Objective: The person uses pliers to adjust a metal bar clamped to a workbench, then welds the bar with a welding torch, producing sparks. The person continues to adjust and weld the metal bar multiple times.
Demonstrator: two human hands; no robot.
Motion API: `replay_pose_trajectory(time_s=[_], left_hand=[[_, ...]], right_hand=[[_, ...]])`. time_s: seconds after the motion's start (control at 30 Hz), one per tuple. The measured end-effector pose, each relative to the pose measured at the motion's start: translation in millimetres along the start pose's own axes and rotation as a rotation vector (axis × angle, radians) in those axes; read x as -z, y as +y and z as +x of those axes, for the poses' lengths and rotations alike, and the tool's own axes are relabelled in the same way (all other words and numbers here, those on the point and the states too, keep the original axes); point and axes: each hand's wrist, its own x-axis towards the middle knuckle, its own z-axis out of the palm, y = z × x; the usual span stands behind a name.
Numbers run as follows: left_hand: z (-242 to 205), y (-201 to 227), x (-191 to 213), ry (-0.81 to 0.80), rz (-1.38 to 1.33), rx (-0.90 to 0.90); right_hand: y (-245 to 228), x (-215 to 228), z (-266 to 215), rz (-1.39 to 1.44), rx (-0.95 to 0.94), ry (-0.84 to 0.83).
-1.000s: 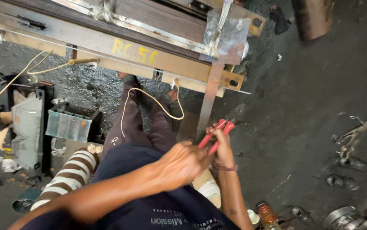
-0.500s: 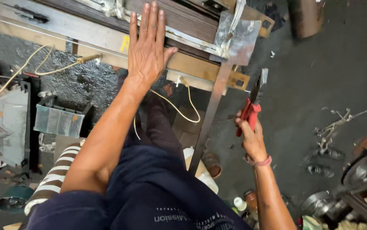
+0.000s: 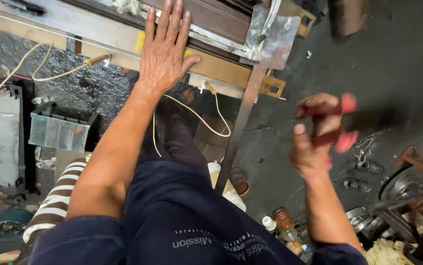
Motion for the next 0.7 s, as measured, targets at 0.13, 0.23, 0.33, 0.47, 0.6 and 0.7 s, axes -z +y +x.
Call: replay_pose_trajectory(time_s=[0.13,0.23,0.33,0.47,0.6,0.7], left_hand=[[4,3,3,0.017,-0.008,0.013],[-2,7,2,-0.012,-0.007,0.022],[9,-1,6,-0.044,0.018,0.054],[7,3,-2,-0.008,0.004,0.029],[7,3,1,-0.009,-0.004,0.035],[3,1,2,-0.018,0.013,0.033]], right_hand=[[51,-46,28,-0.825,0.174,-0.139],[63,-46,30,-0.166,-1.004,-0.156],[50,-34,28,0.06,-0.569,-0.066],[53,-49,6,0.015,-0.301,0.023],[94,-66,27,0.305,-0.786,-0.131],[101,-61,15,0.356,-0.486,0.044]])
